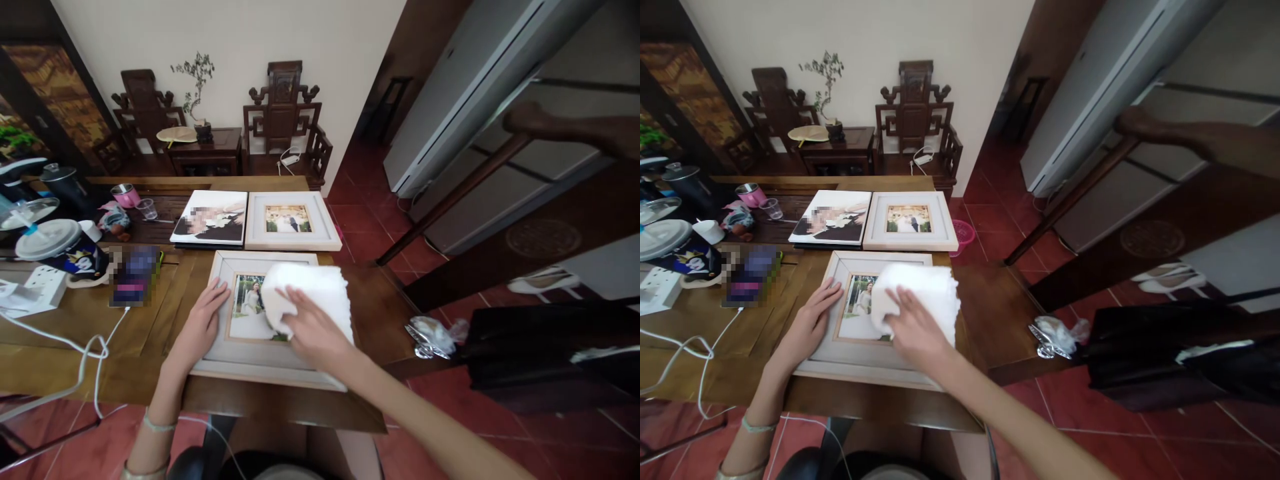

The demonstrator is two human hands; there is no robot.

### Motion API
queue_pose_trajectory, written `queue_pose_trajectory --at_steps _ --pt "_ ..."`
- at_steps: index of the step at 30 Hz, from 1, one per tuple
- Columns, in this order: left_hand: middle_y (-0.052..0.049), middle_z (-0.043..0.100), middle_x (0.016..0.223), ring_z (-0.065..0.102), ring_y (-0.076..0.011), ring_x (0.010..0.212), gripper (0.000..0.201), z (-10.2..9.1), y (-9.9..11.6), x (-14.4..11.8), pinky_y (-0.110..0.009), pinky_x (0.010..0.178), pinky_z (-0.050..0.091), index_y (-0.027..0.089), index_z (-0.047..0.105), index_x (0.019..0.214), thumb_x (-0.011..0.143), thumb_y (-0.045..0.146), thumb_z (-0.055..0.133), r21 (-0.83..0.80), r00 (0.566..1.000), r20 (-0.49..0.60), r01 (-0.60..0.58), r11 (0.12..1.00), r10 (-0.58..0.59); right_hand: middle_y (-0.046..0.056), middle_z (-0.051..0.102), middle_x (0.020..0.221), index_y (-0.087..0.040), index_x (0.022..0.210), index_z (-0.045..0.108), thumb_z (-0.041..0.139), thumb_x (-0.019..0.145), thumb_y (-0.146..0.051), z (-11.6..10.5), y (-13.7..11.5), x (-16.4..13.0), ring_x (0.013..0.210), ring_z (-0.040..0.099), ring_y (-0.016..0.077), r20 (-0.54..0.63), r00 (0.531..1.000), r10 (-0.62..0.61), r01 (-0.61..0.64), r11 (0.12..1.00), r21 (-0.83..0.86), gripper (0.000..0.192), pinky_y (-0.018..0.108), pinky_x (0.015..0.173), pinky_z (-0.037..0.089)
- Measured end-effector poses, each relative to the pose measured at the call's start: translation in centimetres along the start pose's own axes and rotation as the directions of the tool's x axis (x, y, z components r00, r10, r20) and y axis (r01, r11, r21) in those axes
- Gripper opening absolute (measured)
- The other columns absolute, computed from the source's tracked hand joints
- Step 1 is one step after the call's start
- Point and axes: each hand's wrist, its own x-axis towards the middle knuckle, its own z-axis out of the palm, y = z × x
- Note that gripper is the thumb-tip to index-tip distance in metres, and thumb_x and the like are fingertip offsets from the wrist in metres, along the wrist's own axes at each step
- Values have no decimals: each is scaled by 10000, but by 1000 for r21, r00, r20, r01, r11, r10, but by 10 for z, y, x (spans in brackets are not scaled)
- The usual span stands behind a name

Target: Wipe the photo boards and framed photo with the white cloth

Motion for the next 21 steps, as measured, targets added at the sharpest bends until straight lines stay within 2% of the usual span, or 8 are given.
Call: queue_pose_trajectory --at_steps 2,4,6,8,13,16,18,21 --pt "-119 484 1405 286 -222 1411 498 0 0 -1 -499 1155 256 146 550 1306 875 50 319 -8 1000 0 -7 1000 7 200 385 1469 -67 970 697 507 703 -4 1 21 22 1387 311 323 -67 998 17 -19 999 -32 334 484 1152 270" --pt "-130 488 1397 292 -223 1409 496 0 0 -1 -500 1153 261 134 552 1301 877 49 308 -13 1000 -8 -16 1000 16 213 361 1480 -55 979 691 510 704 5 1 34 38 1400 273 338 -123 992 -19 9 996 -87 335 509 1157 236" --pt "-137 493 1391 299 -223 1405 490 0 0 -2 -501 1151 269 127 553 1297 881 51 304 -16 1000 -22 -22 1000 21 214 372 1475 -59 987 691 509 724 7 2 36 46 1400 263 359 -125 991 -49 32 990 -137 327 534 1158 213" --pt "-134 496 1391 304 -222 1403 487 0 1 -2 -503 1149 276 135 554 1294 882 51 308 -22 999 -35 -22 1000 21 210 396 1461 -75 988 698 500 752 1 5 27 45 1383 292 382 -75 996 -46 34 987 -157 317 565 1146 219" --pt "-123 494 1398 313 -223 1399 497 0 4 -1 -510 1148 280 155 524 1327 883 56 322 -20 999 -33 7 1000 -7 242 430 1424 -84 993 705 523 791 -68 -3 -18 -1 1332 371 417 139 989 -39 53 994 -95 272 594 1083 317" --pt "-122 489 1402 308 -221 1401 506 0 5 0 -502 1151 279 153 500 1350 885 62 322 -4 999 -33 18 1000 -18 254 434 1417 -69 1028 692 535 800 -105 -18 -41 -37 1345 359 396 239 955 -178 178 984 20 279 555 1092 332" --pt "-114 480 1412 305 -220 1403 514 0 4 0 -495 1155 273 160 490 1360 883 63 326 8 999 -30 24 1000 -23 227 449 1419 -83 1023 690 532 802 -112 -22 -49 -52 1359 349 364 241 938 -247 237 969 73 274 523 1113 323" --pt "-110 468 1425 303 -224 1404 508 1 5 1 -487 1159 265 164 487 1365 890 76 332 7 999 -27 36 999 -36 173 438 1445 -119 999 697 536 770 -77 -11 -45 -49 1377 326 326 162 960 -228 215 972 97 283 470 1140 307"
